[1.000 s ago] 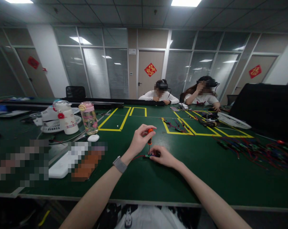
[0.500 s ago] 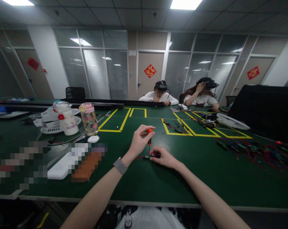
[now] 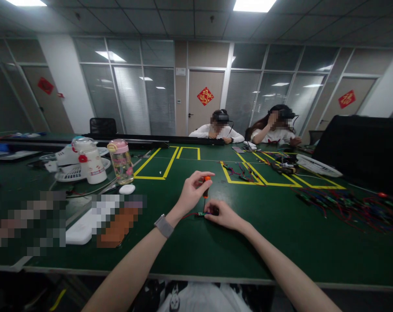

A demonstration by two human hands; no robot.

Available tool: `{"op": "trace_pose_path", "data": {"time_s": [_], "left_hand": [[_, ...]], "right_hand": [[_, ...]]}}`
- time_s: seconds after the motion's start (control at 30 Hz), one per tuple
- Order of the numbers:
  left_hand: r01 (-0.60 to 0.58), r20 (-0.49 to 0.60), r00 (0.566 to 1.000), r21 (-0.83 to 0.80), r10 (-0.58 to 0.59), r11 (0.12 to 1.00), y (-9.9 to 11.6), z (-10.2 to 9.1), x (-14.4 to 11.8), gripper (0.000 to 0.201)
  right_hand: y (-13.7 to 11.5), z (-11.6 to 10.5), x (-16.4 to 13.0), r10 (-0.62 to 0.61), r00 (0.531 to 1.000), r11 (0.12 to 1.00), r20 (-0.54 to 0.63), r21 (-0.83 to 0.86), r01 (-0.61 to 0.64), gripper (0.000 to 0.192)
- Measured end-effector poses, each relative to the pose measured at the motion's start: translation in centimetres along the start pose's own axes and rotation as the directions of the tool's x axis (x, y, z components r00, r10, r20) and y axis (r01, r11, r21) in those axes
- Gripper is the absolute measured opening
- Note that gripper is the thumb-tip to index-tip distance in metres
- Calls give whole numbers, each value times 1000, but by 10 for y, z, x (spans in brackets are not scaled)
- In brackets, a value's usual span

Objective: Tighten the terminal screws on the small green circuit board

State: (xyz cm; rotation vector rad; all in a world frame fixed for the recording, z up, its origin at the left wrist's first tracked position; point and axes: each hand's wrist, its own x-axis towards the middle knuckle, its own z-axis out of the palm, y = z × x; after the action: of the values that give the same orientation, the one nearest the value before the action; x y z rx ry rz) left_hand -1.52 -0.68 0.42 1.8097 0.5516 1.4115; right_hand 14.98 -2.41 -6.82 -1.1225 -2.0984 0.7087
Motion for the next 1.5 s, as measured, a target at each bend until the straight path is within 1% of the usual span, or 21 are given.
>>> {"op": "trace_pose_path", "data": {"time_s": [0.07, 0.13, 0.23, 0.3, 0.5, 0.57, 0.7, 0.77, 0.83, 0.9, 0.93, 1.0, 1.07, 1.13, 1.2, 1.3, 1.37, 1.43, 1.5], "left_hand": [[-29, -22, 999, 43, 30, 999, -1, 0, 0, 20], [-29, -21, 999, 45, 30, 999, -2, 0, 0, 22], [9, 19, 1000, -24, -8, 1000, -2, -1, 1, 29], [26, 31, 999, -60, -24, 998, -2, -1, 1, 31], [-48, -55, 997, 86, 53, 995, -1, -1, 1, 21], [-39, -40, 998, 63, 42, 997, -1, -1, 1, 24], [10, 3, 1000, -49, -9, 999, 0, -1, 1, 29], [-3, -31, 1000, -4, 3, 1000, -1, -1, 1, 26], [-41, -86, 995, 88, 49, 995, -2, -1, 0, 20], [-62, -117, 990, 136, 78, 989, -3, -1, -1, 19], [-63, -113, 990, 132, 78, 989, -2, -1, 0, 20], [-52, -75, 996, 74, 57, 996, -1, -1, 0, 26], [-12, -25, 1000, -14, 12, 1000, 0, -2, 1, 31], [28, -6, 1000, -68, -29, 997, 1, -2, 1, 33], [20, -35, 999, -24, -20, 1000, 0, -2, 1, 31], [-52, -118, 990, 153, 71, 987, -1, -3, -1, 20], [-72, -142, 984, 226, 106, 972, -2, -3, -2, 18], [-80, -121, 987, 222, 109, 972, -1, -3, -2, 23], [-83, -65, 993, 154, 94, 985, 0, -3, -1, 29]], "right_hand": [[0, 0, 0, -1, 1000, 1000, 3, -2, 1, 9], [-1, -1, 0, 6, 1000, 1000, 4, -8, -6, 9], [-3, -1, 0, 19, 1000, 1000, 8, -12, -19, 10], [-2, -1, 0, 21, 1000, 1000, 10, -17, -21, 12], [2, 0, 0, 11, 1000, 1000, 7, -30, -11, 13], [2, 0, 0, 8, 1000, 999, 7, -33, -8, 12], [2, 1, 0, 6, 1000, 999, 2, -46, -6, 10], [3, 1, 0, 9, 1000, 999, -1, -47, -9, 11], [3, 1, 1, 10, 1000, 999, -4, -48, -10, 11], [3, 1, 1, 12, 1000, 999, -6, -44, -12, 12], [3, 1, 1, 12, 1000, 999, -6, -40, -12, 12], [3, 1, 1, 10, 1000, 1000, -6, -30, -10, 13], [2, 0, 1, 8, 1000, 1000, -2, -23, -8, 13], [2, 0, 0, 11, 1000, 1000, 2, -18, -11, 13], [1, 0, 0, 9, 1000, 1000, 1, -21, -9, 12], [0, 1, 0, 5, 1000, 999, -9, -36, -6, 11], [-1, 1, 0, 11, 1000, 999, -12, -42, -11, 11], [-1, 1, 0, 18, 1000, 999, -11, -40, -19, 11], [0, 1, 0, 21, 1000, 999, -9, -33, -22, 12]]}}
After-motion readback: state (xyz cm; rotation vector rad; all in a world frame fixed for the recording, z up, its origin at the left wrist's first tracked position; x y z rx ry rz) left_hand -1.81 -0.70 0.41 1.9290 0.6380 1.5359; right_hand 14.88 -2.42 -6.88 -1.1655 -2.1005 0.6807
